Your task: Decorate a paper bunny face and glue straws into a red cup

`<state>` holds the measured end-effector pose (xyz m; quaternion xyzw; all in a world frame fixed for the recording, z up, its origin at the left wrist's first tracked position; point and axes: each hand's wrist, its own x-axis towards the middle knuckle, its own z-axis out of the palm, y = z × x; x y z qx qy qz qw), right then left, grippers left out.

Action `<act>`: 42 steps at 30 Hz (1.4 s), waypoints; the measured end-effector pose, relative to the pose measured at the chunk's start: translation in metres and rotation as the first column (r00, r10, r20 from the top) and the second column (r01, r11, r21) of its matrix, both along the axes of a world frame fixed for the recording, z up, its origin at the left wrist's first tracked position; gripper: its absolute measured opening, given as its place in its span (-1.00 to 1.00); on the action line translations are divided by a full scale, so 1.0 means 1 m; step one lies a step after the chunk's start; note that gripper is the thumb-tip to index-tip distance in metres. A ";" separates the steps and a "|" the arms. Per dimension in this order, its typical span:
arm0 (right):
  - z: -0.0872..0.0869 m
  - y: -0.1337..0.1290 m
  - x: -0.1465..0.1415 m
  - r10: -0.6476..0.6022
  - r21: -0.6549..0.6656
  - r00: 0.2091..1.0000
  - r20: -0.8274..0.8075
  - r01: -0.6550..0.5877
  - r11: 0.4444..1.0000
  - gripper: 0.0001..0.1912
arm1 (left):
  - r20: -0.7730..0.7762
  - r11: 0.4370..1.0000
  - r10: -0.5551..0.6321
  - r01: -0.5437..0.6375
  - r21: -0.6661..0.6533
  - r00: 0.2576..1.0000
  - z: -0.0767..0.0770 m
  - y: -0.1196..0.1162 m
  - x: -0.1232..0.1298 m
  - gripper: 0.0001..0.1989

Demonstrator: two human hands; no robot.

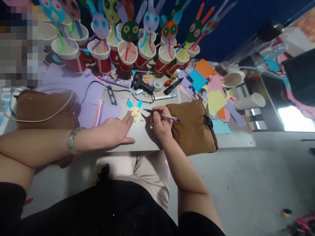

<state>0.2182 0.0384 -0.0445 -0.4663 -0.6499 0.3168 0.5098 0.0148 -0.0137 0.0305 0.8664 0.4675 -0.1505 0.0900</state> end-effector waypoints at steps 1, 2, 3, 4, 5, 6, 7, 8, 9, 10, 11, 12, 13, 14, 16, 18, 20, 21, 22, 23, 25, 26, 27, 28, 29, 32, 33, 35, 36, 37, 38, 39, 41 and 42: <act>0.001 0.000 -0.001 0.014 -0.043 1.000 -0.009 -0.014 0.999 -0.89 | 0.003 1.000 0.003 -0.003 0.001 1.000 -0.001 0.000 0.000 -0.03; 0.001 0.001 -0.001 0.023 -0.077 1.000 -0.008 -0.023 0.997 -0.92 | 0.004 1.000 0.006 -0.006 0.001 1.000 -0.001 0.000 0.001 -0.03; 0.002 0.000 -0.002 0.026 -0.100 1.000 -0.002 -0.026 0.995 -0.93 | 0.003 1.000 0.008 -0.008 0.000 1.000 -0.002 0.000 0.001 -0.02; 0.003 0.000 -0.002 0.030 -0.118 1.000 0.011 -0.028 0.993 -0.92 | 0.003 1.000 0.011 -0.011 0.000 1.000 -0.002 0.000 0.001 -0.02; 0.003 -0.001 -0.003 0.034 -0.129 0.999 0.026 -0.031 0.991 -0.92 | 0.003 1.000 0.013 -0.013 -0.001 1.000 -0.002 0.000 0.001 -0.01; 0.003 -0.001 -0.003 0.042 -0.133 0.998 0.045 -0.035 0.991 -0.92 | 0.003 1.000 0.013 -0.013 -0.003 1.000 -0.002 0.000 0.001 -0.01; 0.003 -0.002 -0.003 0.049 -0.128 0.996 0.070 -0.040 0.991 -0.93 | 0.001 1.000 0.012 -0.012 -0.007 1.000 -0.002 0.000 0.001 -0.01; 0.002 -0.003 -0.003 0.057 -0.116 0.993 0.101 -0.045 0.992 -0.93 | -0.003 1.000 0.010 -0.010 -0.013 1.000 -0.001 0.000 0.002 -0.01; 0.002 -0.004 -0.002 0.063 -0.099 0.988 0.138 -0.050 0.994 -0.93 | -0.006 1.000 0.009 -0.009 -0.022 1.000 -0.001 0.000 0.002 -0.01; 0.002 -0.005 -0.002 0.067 -0.079 0.982 0.178 -0.054 0.995 -0.93 | -0.008 0.999 0.008 -0.008 -0.032 1.000 0.000 0.001 0.002 -0.02; 0.002 -0.005 -0.001 0.068 -0.058 0.974 0.217 -0.057 0.997 -0.93 | -0.008 0.999 0.009 -0.009 -0.042 1.000 0.001 0.001 0.002 -0.04; 0.003 -0.006 -0.001 0.070 -0.041 0.966 0.250 -0.061 0.997 -0.92 | -0.006 0.999 0.011 -0.011 -0.049 1.000 0.002 0.001 0.002 -0.07; 0.004 -0.006 -0.001 0.072 -0.027 0.959 0.273 -0.067 0.997 -0.92 | -0.002 0.999 0.012 -0.012 -0.051 1.000 0.002 0.001 0.002 -0.10; 0.005 -0.007 -0.001 0.075 -0.017 0.955 0.288 -0.073 0.997 -0.92 | 0.002 0.999 0.011 -0.011 -0.052 1.000 0.003 0.001 0.002 -0.12; 0.008 -0.007 -0.002 0.080 -0.001 0.950 0.303 -0.084 0.996 -0.93 | 0.001 0.999 0.006 -0.006 -0.046 1.000 0.003 0.001 0.002 -0.14; 0.010 -0.007 -0.003 0.084 0.014 0.943 0.321 -0.093 0.996 -0.93 | -0.003 0.999 -0.005 0.004 -0.040 1.000 0.002 0.000 0.001 -0.13; 0.011 -0.008 -0.003 0.079 0.030 0.936 0.344 -0.095 0.995 -0.93 | -0.007 0.999 -0.013 0.013 -0.040 1.000 0.002 0.000 0.001 -0.11; 0.011 -0.008 -0.003 0.074 0.038 0.932 0.354 -0.094 0.995 -0.93 | -0.008 0.999 -0.015 0.014 -0.040 1.000 0.001 0.000 0.001 -0.11; 0.011 -0.007 -0.003 0.071 0.045 0.929 0.362 -0.094 0.995 -0.93 | -0.007 0.999 -0.016 0.015 -0.042 1.000 0.001 0.000 0.001 -0.11; 0.011 -0.007 -0.003 0.069 0.050 0.927 0.370 -0.094 0.994 -0.93 | -0.007 0.999 -0.016 0.015 -0.043 1.000 0.001 0.000 0.001 -0.11; 0.010 -0.007 -0.003 0.067 0.055 0.921 0.383 -0.095 0.994 -0.92 | -0.010 0.999 -0.018 0.017 -0.045 1.000 0.001 0.000 0.001 -0.10; 0.010 -0.007 -0.002 0.070 0.053 0.919 0.389 -0.098 0.994 -0.93 | -0.012 0.999 -0.022 0.021 -0.046 1.000 0.001 0.001 0.001 -0.09; 0.010 -0.008 -0.002 0.074 0.047 0.916 0.394 -0.101 0.994 -0.93 | -0.013 0.999 -0.027 0.026 -0.047 1.000 0.001 0.001 0.001 -0.09; 0.010 -0.008 -0.002 0.078 0.043 0.915 0.395 -0.103 0.994 -0.93 | -0.016 0.998 -0.029 0.029 -0.048 0.999 0.002 0.001 0.001 -0.08; 0.010 -0.008 -0.002 0.082 0.044 0.915 0.394 -0.108 0.993 -0.93 | -0.018 0.998 -0.032 0.031 -0.052 0.999 0.003 0.001 0.001 -0.07; 0.010 -0.008 -0.003 0.085 0.061 0.916 0.391 -0.118 0.991 -0.95 | -0.022 0.998 -0.031 0.030 -0.062 0.999 0.005 0.000 0.002 -0.07; 0.010 -0.008 -0.003 0.083 0.065 0.917 0.391 -0.117 0.991 -0.95 | -0.020 0.998 -0.029 0.028 -0.063 0.999 0.006 0.000 0.002 -0.07; 0.010 -0.009 -0.003 0.084 0.051 0.914 0.396 -0.113 0.992 -0.95 | -0.009 0.998 -0.024 0.023 -0.057 1.000 0.005 0.000 0.002 -0.07; 0.010 -0.009 -0.003 0.084 0.041 0.914 0.396 -0.110 0.993 -0.95 | -0.002 0.998 -0.019 0.019 -0.053 1.000 0.004 0.000 0.001 -0.07; 0.010 -0.009 -0.003 0.086 0.034 0.915 0.395 -0.108 0.994 -0.95 | 0.003 0.999 -0.015 0.015 -0.052 1.000 0.003 0.000 0.001 -0.07; 0.010 -0.009 -0.003 0.088 0.028 0.916 0.392 -0.107 0.994 -0.95 | 0.007 0.999 -0.010 0.011 -0.051 1.000 0.002 0.000 0.001 -0.06; 0.010 -0.008 -0.003 0.088 0.026 0.916 0.391 -0.106 0.994 -0.95 | 0.010 0.999 -0.006 0.007 -0.052 1.000 0.001 -0.001 0.001 -0.07; 0.010 -0.008 -0.003 0.087 0.025 0.918 0.388 -0.105 0.994 -0.95 | 0.012 0.999 -0.003 0.003 -0.053 1.000 -0.002 0.000 0.001 -0.07; 0.010 -0.008 -0.003 0.089 0.024 0.917 0.388 -0.106 0.994 -0.95 | 0.012 0.999 -0.001 0.001 -0.050 1.000 -0.002 0.000 0.001 -0.07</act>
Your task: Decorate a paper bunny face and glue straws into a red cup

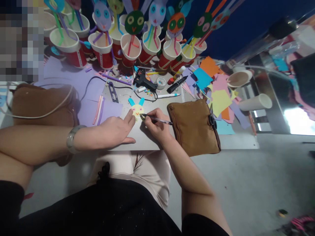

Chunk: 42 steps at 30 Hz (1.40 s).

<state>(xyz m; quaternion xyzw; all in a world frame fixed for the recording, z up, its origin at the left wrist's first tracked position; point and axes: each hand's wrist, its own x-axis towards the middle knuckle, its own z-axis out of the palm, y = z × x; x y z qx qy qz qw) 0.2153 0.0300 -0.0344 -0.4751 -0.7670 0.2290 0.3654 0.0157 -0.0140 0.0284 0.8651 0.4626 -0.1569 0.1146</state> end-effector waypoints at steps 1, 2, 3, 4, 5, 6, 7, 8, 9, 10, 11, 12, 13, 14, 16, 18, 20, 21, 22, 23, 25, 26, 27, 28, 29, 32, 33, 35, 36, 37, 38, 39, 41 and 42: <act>0.000 0.000 0.000 0.000 -0.001 1.000 0.001 0.000 1.000 -0.95 | 0.002 1.000 0.000 0.000 0.003 1.000 0.000 0.000 0.000 -0.07; 0.000 0.000 0.000 0.000 -0.002 1.000 0.003 0.000 1.000 -0.95 | 0.003 1.000 0.000 0.000 0.005 1.000 0.000 0.000 0.000 -0.07; 0.000 0.000 -0.001 -0.001 0.001 1.000 0.003 0.001 1.000 -0.94 | 0.003 1.000 -0.002 0.002 0.004 1.000 0.001 0.000 0.000 -0.07; 0.000 0.000 -0.001 -0.002 0.003 1.000 0.004 0.002 1.000 -0.94 | 0.002 1.000 -0.004 0.004 0.002 1.000 0.001 0.000 0.000 -0.08; 0.000 0.000 -0.001 -0.003 0.008 1.000 0.005 0.003 1.000 -0.94 | 0.001 1.000 -0.007 0.007 -0.002 1.000 0.002 0.000 0.000 -0.08; 0.000 0.000 -0.001 -0.002 0.012 1.000 0.004 0.002 1.000 -0.94 | 0.001 1.000 -0.011 0.011 -0.004 1.000 0.003 0.000 -0.001 -0.08; 0.000 0.000 -0.001 0.001 0.017 1.000 0.002 -0.001 1.000 -0.94 | 0.000 1.000 -0.014 0.014 -0.003 1.000 0.004 0.000 -0.001 -0.08; 0.000 0.000 -0.001 0.006 0.021 1.000 -0.001 -0.006 1.000 -0.94 | 0.001 1.000 -0.016 0.016 -0.002 1.000 0.004 0.000 -0.001 -0.08; 0.000 0.000 -0.001 0.010 0.022 1.000 -0.004 -0.010 1.000 -0.94 | 0.001 1.000 -0.018 0.018 -0.001 1.000 0.004 0.000 -0.001 -0.07; 0.000 0.000 -0.001 0.014 0.020 1.000 -0.003 -0.014 1.000 -0.95 | -0.001 1.000 -0.021 0.021 -0.001 1.000 0.005 0.000 -0.001 -0.07; 0.000 0.000 -0.001 0.016 0.015 1.000 -0.001 -0.016 1.000 -0.95 | -0.004 1.000 -0.023 0.023 -0.005 1.000 0.005 0.001 -0.001 -0.07; 0.001 0.000 -0.001 0.016 0.008 1.000 0.003 -0.016 1.000 -0.95 | -0.010 1.000 -0.023 0.023 -0.010 1.000 0.005 0.001 -0.001 -0.07; 0.001 0.000 -0.002 0.013 0.000 1.000 0.006 -0.013 1.000 -0.95 | -0.014 1.000 -0.024 0.023 -0.014 1.000 0.005 0.001 -0.001 -0.07; 0.002 -0.001 -0.002 0.010 -0.008 1.000 0.006 -0.010 1.000 -0.95 | -0.015 1.000 -0.026 0.026 -0.016 1.000 0.006 0.001 -0.001 -0.07; 0.003 -0.001 -0.002 0.006 -0.013 1.000 -0.004 -0.007 1.000 -0.94 | -0.014 0.999 -0.031 0.030 -0.013 0.999 0.006 0.001 -0.001 -0.06; 0.003 -0.001 -0.002 0.012 -0.009 1.000 -0.014 -0.012 1.000 -0.95 | -0.016 1.000 -0.028 0.028 -0.014 0.999 0.006 0.001 0.000 -0.06; 0.002 -0.001 -0.001 0.018 -0.006 1.000 -0.013 -0.018 1.000 -0.95 | -0.019 1.000 -0.017 0.016 -0.022 1.000 0.007 0.001 0.000 -0.07; 0.002 0.000 -0.001 0.016 -0.005 1.000 -0.010 -0.016 1.000 -0.95 | -0.019 1.000 -0.010 0.010 -0.027 1.000 0.007 0.001 0.000 -0.07; 0.001 0.000 -0.001 0.014 -0.007 1.000 -0.007 -0.014 1.000 -0.95 | -0.017 1.000 -0.006 0.006 -0.031 1.000 0.007 0.000 0.000 -0.08; 0.001 0.000 -0.001 0.011 -0.007 1.000 -0.004 -0.011 1.000 -0.95 | -0.015 0.999 -0.004 0.004 -0.033 1.000 0.007 0.000 0.000 -0.08; 0.001 -0.001 -0.001 0.010 -0.010 1.000 -0.001 -0.010 1.000 -0.95 | -0.012 1.000 -0.008 0.008 -0.029 1.000 0.008 0.000 0.000 -0.08; 0.001 -0.001 -0.001 0.013 -0.011 1.000 -0.001 -0.013 1.000 -0.95 | -0.012 1.000 -0.013 0.013 -0.027 1.000 0.008 0.000 -0.001 -0.09; 0.001 -0.001 -0.001 0.015 -0.012 1.000 0.000 -0.015 1.000 -0.95 | -0.014 0.999 -0.017 0.017 -0.028 1.000 0.008 0.000 -0.001 -0.08; 0.001 -0.001 -0.002 0.015 -0.010 1.000 0.002 -0.015 1.000 -0.95 | -0.015 0.999 -0.020 0.019 -0.028 1.000 0.008 0.000 -0.001 -0.08; 0.001 -0.002 -0.002 0.015 -0.004 1.000 0.003 -0.015 1.000 -0.95 | -0.016 0.999 -0.020 0.019 -0.029 1.000 0.008 0.000 -0.001 -0.08; 0.001 -0.002 -0.002 0.010 0.017 1.000 0.011 -0.010 1.000 -0.95 | -0.007 1.000 -0.019 0.019 -0.024 1.000 0.007 0.000 -0.001 -0.08; 0.000 -0.002 -0.002 0.007 0.021 1.000 0.015 -0.007 1.000 -0.95 | -0.005 1.000 -0.021 0.021 -0.020 1.000 0.006 0.000 -0.001 -0.07; 0.000 -0.001 -0.002 0.002 0.018 1.000 0.026 -0.002 1.000 -0.94 | -0.008 1.000 -0.026 0.026 -0.007 1.000 0.005 0.000 0.000 -0.07; 0.000 -0.001 -0.002 -0.001 0.017 0.999 0.032 0.000 1.000 -0.94 | -0.013 1.000 -0.027 0.027 -0.004 1.000 0.005 0.000 0.000 -0.06; 0.000 -0.001 -0.002 -0.003 0.017 0.999 0.035 0.003 1.000 -0.93 | -0.016 1.000 -0.028 0.028 -0.003 0.999 0.005 0.000 0.000 -0.06; 0.000 -0.001 -0.001 -0.007 0.020 0.999 0.034 0.007 1.000 -0.93 | -0.020 1.000 -0.027 0.027 -0.005 0.999 0.004 0.000 0.000 -0.06; 0.000 -0.001 -0.001 -0.009 0.024 0.999 0.031 0.008 1.000 -0.93 | -0.021 1.000 -0.025 0.025 -0.007 0.999 0.004 0.000 0.000 -0.07; 0.000 -0.001 -0.001 -0.012 0.037 1.000 0.016 0.012 0.999 -0.93 | -0.016 1.000 -0.016 0.015 -0.010 1.000 0.004 0.000 0.000 -0.08; 0.000 -0.001 0.000 -0.011 0.043 1.000 0.011 0.011 0.999 -0.93 | -0.012 1.000 -0.010 0.010 -0.010 1.000 0.004 0.000 0.000 -0.08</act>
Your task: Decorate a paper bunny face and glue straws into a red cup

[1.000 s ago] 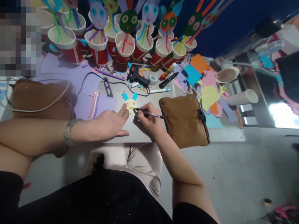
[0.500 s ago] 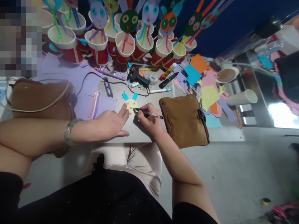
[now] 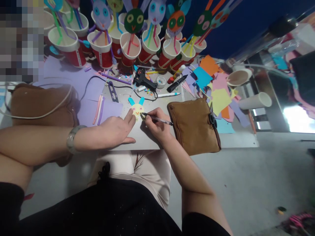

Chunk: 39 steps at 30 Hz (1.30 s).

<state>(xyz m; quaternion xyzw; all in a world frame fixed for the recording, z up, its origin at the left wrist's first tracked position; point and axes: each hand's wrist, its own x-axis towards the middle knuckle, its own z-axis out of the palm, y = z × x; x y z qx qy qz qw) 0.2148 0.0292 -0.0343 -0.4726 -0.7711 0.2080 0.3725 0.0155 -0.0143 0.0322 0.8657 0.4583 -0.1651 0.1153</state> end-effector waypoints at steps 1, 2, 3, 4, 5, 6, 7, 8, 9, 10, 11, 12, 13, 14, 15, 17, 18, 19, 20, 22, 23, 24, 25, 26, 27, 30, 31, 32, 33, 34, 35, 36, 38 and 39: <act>0.000 0.000 0.000 0.002 0.005 1.000 -0.002 -0.002 1.000 -0.93 | 0.003 1.000 0.005 -0.005 0.000 1.000 0.000 0.000 0.000 -0.08; 0.000 0.000 0.000 0.006 0.013 1.000 -0.002 -0.006 1.000 -0.93 | 0.006 1.000 0.007 -0.007 0.000 1.000 0.000 0.000 0.000 -0.08; 0.000 0.000 0.000 0.012 0.022 1.000 -0.002 -0.011 1.000 -0.93 | 0.011 1.000 0.007 -0.007 -0.001 1.000 0.000 0.000 0.000 -0.08; 0.000 0.000 0.000 0.018 0.034 1.000 -0.004 -0.017 0.999 -0.93 | 0.012 1.000 0.008 -0.008 -0.001 1.000 0.000 0.000 0.000 -0.07; 0.000 0.000 0.000 0.024 0.046 1.000 -0.008 -0.024 0.999 -0.93 | 0.012 1.000 0.009 -0.009 -0.003 1.000 -0.001 0.000 0.000 -0.07; 0.000 0.000 0.000 0.030 0.054 0.999 -0.013 -0.029 0.998 -0.93 | 0.010 1.000 0.010 -0.010 -0.005 1.000 -0.001 0.000 0.000 -0.07; -0.001 0.000 0.000 0.034 0.056 0.999 -0.016 -0.033 0.998 -0.93 | 0.008 1.000 0.009 -0.009 -0.008 1.000 -0.001 0.000 0.000 -0.06; -0.001 0.000 0.000 0.036 0.053 0.999 -0.018 -0.035 0.998 -0.93 | 0.007 1.000 0.007 -0.007 -0.009 1.000 -0.001 0.000 0.000 -0.06; -0.001 0.000 -0.001 0.038 0.047 0.999 -0.017 -0.038 0.998 -0.94 | 0.006 1.000 0.004 -0.004 -0.009 1.000 -0.001 0.000 0.000 -0.06; -0.001 0.001 -0.001 0.039 0.040 0.999 -0.015 -0.039 0.998 -0.93 | 0.005 1.000 0.000 0.000 -0.006 1.000 -0.001 0.000 0.000 -0.06; -0.001 0.001 -0.001 0.037 0.034 0.999 -0.014 -0.037 0.999 -0.93 | 0.004 1.000 -0.004 0.004 -0.002 1.000 -0.001 0.000 0.000 -0.05; -0.001 0.000 -0.001 0.030 0.032 0.999 -0.016 -0.030 0.999 -0.93 | 0.002 1.000 -0.005 0.005 0.002 1.000 -0.001 0.000 0.000 -0.05; -0.001 0.000 -0.001 0.017 0.032 1.000 -0.025 -0.016 0.999 -0.93 | -0.001 1.000 -0.007 0.007 0.004 1.000 0.000 0.000 0.000 -0.05; -0.002 0.000 0.000 0.001 0.028 0.999 -0.039 0.000 1.000 -0.93 | -0.005 1.000 -0.008 0.008 0.001 1.000 0.001 0.000 0.000 -0.05; -0.002 -0.001 0.000 -0.017 0.020 0.998 -0.058 0.018 1.000 -0.93 | -0.008 1.000 -0.011 0.011 -0.005 1.000 0.002 0.000 0.000 -0.06; -0.004 -0.002 0.001 -0.041 -0.007 0.995 -0.092 0.040 0.999 -0.93 | -0.007 1.000 -0.015 0.015 -0.015 1.000 0.004 0.000 0.000 -0.07; -0.006 -0.002 0.002 -0.046 -0.023 0.994 -0.102 0.044 0.999 -0.92 | -0.007 1.000 -0.017 0.017 -0.014 1.000 0.004 0.000 0.000 -0.07; -0.007 -0.002 0.002 -0.049 -0.036 0.993 -0.107 0.046 0.998 -0.92 | -0.008 1.000 -0.020 0.020 -0.013 1.000 0.005 0.000 0.000 -0.07; -0.008 -0.002 0.003 -0.053 -0.041 0.993 -0.109 0.049 0.998 -0.91 | -0.011 1.000 -0.023 0.023 -0.012 1.000 0.005 0.000 0.000 -0.06; -0.010 -0.003 0.003 -0.058 -0.036 0.991 -0.123 0.054 0.998 -0.89 | -0.019 1.000 -0.028 0.028 -0.006 0.999 0.004 0.000 0.000 -0.05; -0.010 -0.003 0.003 -0.053 -0.030 0.989 -0.138 0.050 0.998 -0.89 | -0.022 1.000 -0.029 0.029 -0.003 0.999 0.003 -0.001 0.000 -0.05; -0.010 -0.003 0.003 -0.042 -0.025 0.987 -0.153 0.039 0.999 -0.88 | -0.021 0.999 -0.031 0.031 0.003 0.999 0.002 -0.001 0.000 -0.04; -0.009 -0.004 0.002 -0.029 -0.023 0.986 -0.164 0.025 0.999 -0.88 | -0.018 0.999 -0.035 0.035 0.012 0.999 0.001 -0.001 -0.001 -0.04; -0.007 -0.004 0.002 -0.013 -0.021 0.986 -0.165 0.009 1.000 -0.88 | -0.014 0.999 -0.039 0.039 0.021 0.999 0.000 -0.001 -0.001 -0.03; -0.005 -0.004 0.001 0.004 -0.021 0.988 -0.152 -0.007 1.000 -0.88 | -0.011 0.999 -0.043 0.043 0.027 0.999 -0.001 -0.001 -0.001 -0.02; 0.001 -0.005 0.001 0.051 -0.015 0.997 -0.062 -0.052 0.999 -0.90 | -0.014 0.998 -0.047 0.047 0.032 0.999 -0.002 -0.002 -0.001 0.00; 0.002 -0.006 0.001 0.065 -0.011 0.997 -0.031 -0.066 0.998 -0.90 | -0.017 0.998 -0.047 0.047 0.032 0.999 -0.002 -0.001 -0.001 0.01; 0.004 -0.006 0.001 0.075 -0.009 0.997 -0.006 -0.075 0.997 -0.91 | -0.020 0.998 -0.047 0.048 0.031 0.999 -0.002 -0.001 -0.001 0.01; 0.004 -0.006 0.001 0.078 -0.006 0.997 0.013 -0.078 0.997 -0.91 | -0.023 0.998 -0.050 0.050 0.031 0.998 -0.002 -0.001 -0.001 0.00; 0.004 -0.006 0.001 0.078 -0.002 0.997 0.029 -0.078 0.997 -0.91 | -0.025 0.998 -0.051 0.052 0.032 0.998 -0.002 -0.001 -0.001 0.00; 0.004 -0.006 0.001 0.076 0.001 0.996 0.043 -0.076 0.997 -0.91 | -0.027 0.998 -0.051 0.052 0.030 0.998 -0.002 -0.001 0.000 0.00; 0.003 -0.006 0.002 0.075 0.003 0.996 0.056 -0.076 0.997 -0.91 | -0.029 0.998 -0.048 0.049 0.028 0.998 -0.002 -0.001 0.000 0.01; 0.002 -0.006 0.002 0.087 0.000 0.993 0.078 -0.088 0.996 -0.91 | -0.033 0.999 -0.041 0.041 0.018 0.999 -0.001 0.000 0.000 0.01; 0.002 -0.006 0.002 0.097 -0.001 0.992 0.084 -0.097 0.995 -0.92 | -0.034 0.999 -0.038 0.038 0.012 0.999 -0.001 0.000 0.000 0.01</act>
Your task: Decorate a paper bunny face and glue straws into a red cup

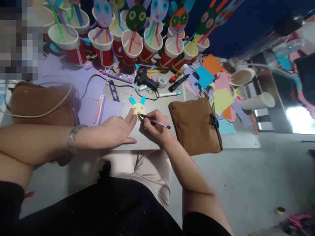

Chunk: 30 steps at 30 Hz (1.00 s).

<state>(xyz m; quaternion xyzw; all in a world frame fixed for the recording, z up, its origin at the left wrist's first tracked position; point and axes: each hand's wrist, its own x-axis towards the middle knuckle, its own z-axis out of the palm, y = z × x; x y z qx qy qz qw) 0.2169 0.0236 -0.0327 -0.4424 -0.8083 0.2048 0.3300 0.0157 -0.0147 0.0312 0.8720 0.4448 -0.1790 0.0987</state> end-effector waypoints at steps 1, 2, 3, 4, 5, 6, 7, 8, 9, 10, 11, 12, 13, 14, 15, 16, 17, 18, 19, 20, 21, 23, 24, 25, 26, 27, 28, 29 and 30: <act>0.000 0.000 0.000 0.008 0.001 1.000 0.002 -0.008 1.000 -0.93 | -0.001 1.000 0.003 -0.003 -0.004 1.000 0.000 0.000 0.000 0.01; 0.000 0.000 0.000 0.016 0.005 1.000 0.000 -0.016 1.000 -0.93 | -0.001 1.000 0.004 -0.004 -0.005 1.000 0.000 0.000 0.000 0.01; 0.000 0.001 0.000 0.023 0.013 1.000 -0.004 -0.023 1.000 -0.93 | -0.001 1.000 0.004 -0.004 -0.005 1.000 0.001 0.000 0.000 0.01; 0.000 0.001 -0.001 0.028 0.021 1.000 -0.008 -0.027 0.999 -0.93 | 0.001 1.000 0.004 -0.004 -0.003 1.000 0.001 0.000 0.000 0.01; 0.001 0.001 -0.001 0.033 0.027 0.999 -0.011 -0.032 0.999 -0.94 | 0.003 1.000 0.003 -0.003 0.000 1.000 0.000 0.000 0.000 0.01; 0.001 0.001 -0.002 0.038 0.028 0.999 -0.012 -0.038 0.999 -0.94 | 0.003 1.000 0.002 -0.002 0.003 1.000 0.000 0.000 0.000 0.01; 0.002 0.001 -0.002 0.041 0.024 0.999 -0.013 -0.041 0.999 -0.95 | 0.004 1.000 -0.001 0.001 0.006 1.000 0.000 0.000 0.000 0.01; 0.002 0.001 -0.002 0.042 0.015 0.999 -0.015 -0.042 0.999 -0.95 | 0.007 1.000 -0.005 0.005 0.009 1.000 -0.001 0.000 0.000 0.01; 0.002 0.000 -0.003 0.042 0.004 0.999 -0.018 -0.042 0.999 -0.95 | 0.008 1.000 -0.006 0.006 0.012 1.000 -0.001 0.001 0.000 0.01; 0.002 0.000 -0.003 0.039 -0.011 0.999 -0.021 -0.039 0.999 -0.95 | 0.009 1.000 -0.006 0.006 0.013 1.000 -0.001 0.001 0.000 0.01; 0.003 0.000 -0.002 0.035 -0.026 0.999 -0.021 -0.036 0.999 -0.95 | 0.011 1.000 -0.007 0.006 0.013 1.000 0.000 0.001 0.000 0.00; 0.002 0.000 -0.002 0.031 -0.038 0.999 -0.021 -0.032 0.999 -0.95 | 0.013 1.000 -0.008 0.008 0.011 1.000 0.000 0.001 0.000 0.00; 0.002 0.000 -0.002 0.027 -0.048 0.999 -0.018 -0.028 0.998 -0.94 | 0.013 1.000 -0.009 0.009 0.008 1.000 0.001 0.000 0.000 0.00; 0.002 0.000 -0.002 0.024 -0.053 1.000 -0.015 -0.025 0.998 -0.94 | 0.012 1.000 -0.010 0.010 0.003 1.000 0.001 0.000 0.000 -0.01; 0.002 0.000 -0.002 0.019 -0.059 1.000 -0.011 -0.020 0.998 -0.93 | 0.012 1.000 -0.013 0.013 0.001 1.000 0.002 0.000 0.000 -0.01; 0.002 0.000 -0.002 0.017 -0.063 1.000 -0.008 -0.017 0.998 -0.93 | 0.012 1.000 -0.014 0.014 0.001 1.000 0.002 0.000 0.000 -0.01; 0.001 0.000 -0.002 0.016 -0.066 1.000 -0.006 -0.016 0.998 -0.92 | 0.013 1.000 -0.016 0.016 0.003 1.000 0.002 0.000 0.000 -0.01; 0.001 0.000 -0.001 0.017 -0.068 1.000 -0.004 -0.017 0.998 -0.91 | 0.014 1.000 -0.017 0.016 0.006 1.000 0.001 0.000 0.000 -0.01; 0.001 0.000 -0.001 0.018 -0.068 1.000 -0.006 -0.018 0.997 -0.91 | 0.017 1.000 -0.016 0.016 0.010 1.000 0.000 0.000 0.000 -0.01; 0.001 0.000 -0.001 0.017 -0.064 1.000 -0.012 -0.017 0.998 -0.91 | 0.020 1.000 -0.014 0.013 0.012 1.000 -0.001 0.000 0.000 -0.01; 0.000 -0.001 -0.001 0.012 -0.058 1.000 -0.020 -0.014 0.998 -0.91 | 0.021 1.000 -0.010 0.010 0.014 1.000 -0.002 0.000 0.000 -0.01; 0.000 -0.002 -0.001 0.001 -0.041 0.999 -0.032 -0.002 0.999 -0.90 | 0.025 1.000 -0.004 0.004 0.018 1.000 -0.004 0.000 0.000 0.00; 0.000 -0.002 -0.001 -0.002 -0.033 1.000 -0.031 0.001 0.999 -0.89 | 0.025 1.000 -0.003 0.003 0.018 1.000 -0.004 0.000 0.000 0.00; 0.000 -0.002 -0.001 -0.004 -0.027 1.000 -0.023 0.003 1.000 -0.88 | 0.025 1.000 -0.005 0.005 0.016 1.000 -0.004 0.000 0.000 0.01; 0.000 -0.002 -0.001 -0.003 -0.024 1.000 -0.010 0.003 1.000 -0.88 | 0.023 1.000 -0.009 0.008 0.012 1.000 -0.004 0.000 -0.001 0.01; 0.001 -0.002 -0.001 -0.003 -0.024 1.000 0.004 0.003 1.000 -0.88 | 0.022 1.000 -0.014 0.014 0.006 1.000 -0.003 0.000 -0.001 0.01; 0.001 -0.002 -0.001 -0.003 -0.027 1.000 0.015 0.003 1.000 -0.88 | 0.021 1.000 -0.017 0.017 0.001 1.000 -0.001 0.000 -0.001 0.00; 0.001 -0.002 -0.001 -0.003 -0.030 1.000 0.022 0.004 1.000 -0.89 | 0.021 1.000 -0.019 0.019 -0.002 1.000 0.000 0.000 -0.001 0.00; 0.002 -0.002 -0.001 -0.001 -0.033 1.000 0.026 0.002 0.999 -0.89 | 0.024 1.000 -0.019 0.019 -0.003 1.000 0.001 0.000 -0.002 -0.01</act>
